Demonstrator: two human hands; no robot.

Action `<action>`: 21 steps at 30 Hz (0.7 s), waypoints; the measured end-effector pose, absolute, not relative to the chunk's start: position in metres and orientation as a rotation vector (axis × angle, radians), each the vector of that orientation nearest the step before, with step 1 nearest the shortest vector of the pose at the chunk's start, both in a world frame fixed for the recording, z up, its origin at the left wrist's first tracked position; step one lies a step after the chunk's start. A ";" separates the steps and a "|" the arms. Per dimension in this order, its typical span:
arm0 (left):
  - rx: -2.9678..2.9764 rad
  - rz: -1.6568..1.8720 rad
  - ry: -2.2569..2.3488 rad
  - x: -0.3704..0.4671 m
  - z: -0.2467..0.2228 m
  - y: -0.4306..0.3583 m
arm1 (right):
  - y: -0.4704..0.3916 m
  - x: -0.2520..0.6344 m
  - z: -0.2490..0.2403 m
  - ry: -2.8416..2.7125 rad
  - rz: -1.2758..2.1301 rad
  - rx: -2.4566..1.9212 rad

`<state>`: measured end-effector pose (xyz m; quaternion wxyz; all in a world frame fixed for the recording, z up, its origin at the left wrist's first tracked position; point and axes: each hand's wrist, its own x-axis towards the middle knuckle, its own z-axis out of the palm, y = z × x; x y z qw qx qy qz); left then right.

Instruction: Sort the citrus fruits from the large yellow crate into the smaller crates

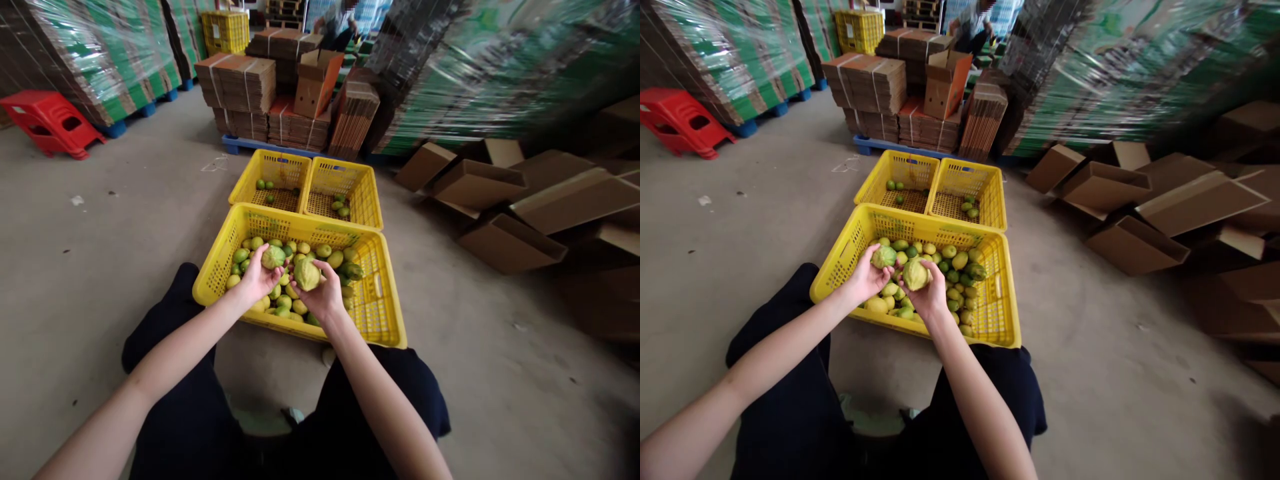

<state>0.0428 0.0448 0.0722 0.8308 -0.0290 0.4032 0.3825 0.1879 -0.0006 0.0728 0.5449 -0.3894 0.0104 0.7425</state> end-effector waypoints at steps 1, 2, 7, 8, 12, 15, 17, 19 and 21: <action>-0.067 0.811 0.854 0.043 0.071 0.045 | -0.001 0.188 0.073 0.030 1.760 -0.922; -0.074 0.810 0.854 0.042 0.070 0.046 | -0.001 0.188 0.074 0.042 1.752 -0.924; -0.079 0.754 0.863 0.040 0.066 0.046 | -0.002 0.188 0.078 0.139 1.654 -0.907; -0.070 0.737 0.867 0.040 0.065 0.046 | -0.001 0.188 0.079 0.155 1.638 -0.906; -0.017 0.680 0.890 0.041 0.062 0.046 | 0.001 0.187 0.079 0.196 1.655 -0.982; 0.031 0.666 0.918 0.042 0.060 0.046 | 0.003 0.188 0.075 0.202 1.688 -1.044; 0.063 0.668 0.934 0.043 0.061 0.046 | 0.003 0.189 0.070 0.183 1.720 -1.045; 0.099 0.671 0.930 0.044 0.062 0.046 | 0.004 0.190 0.067 0.155 1.757 -1.033; 0.141 0.672 0.926 0.045 0.063 0.045 | 0.004 0.192 0.065 0.123 1.785 -1.041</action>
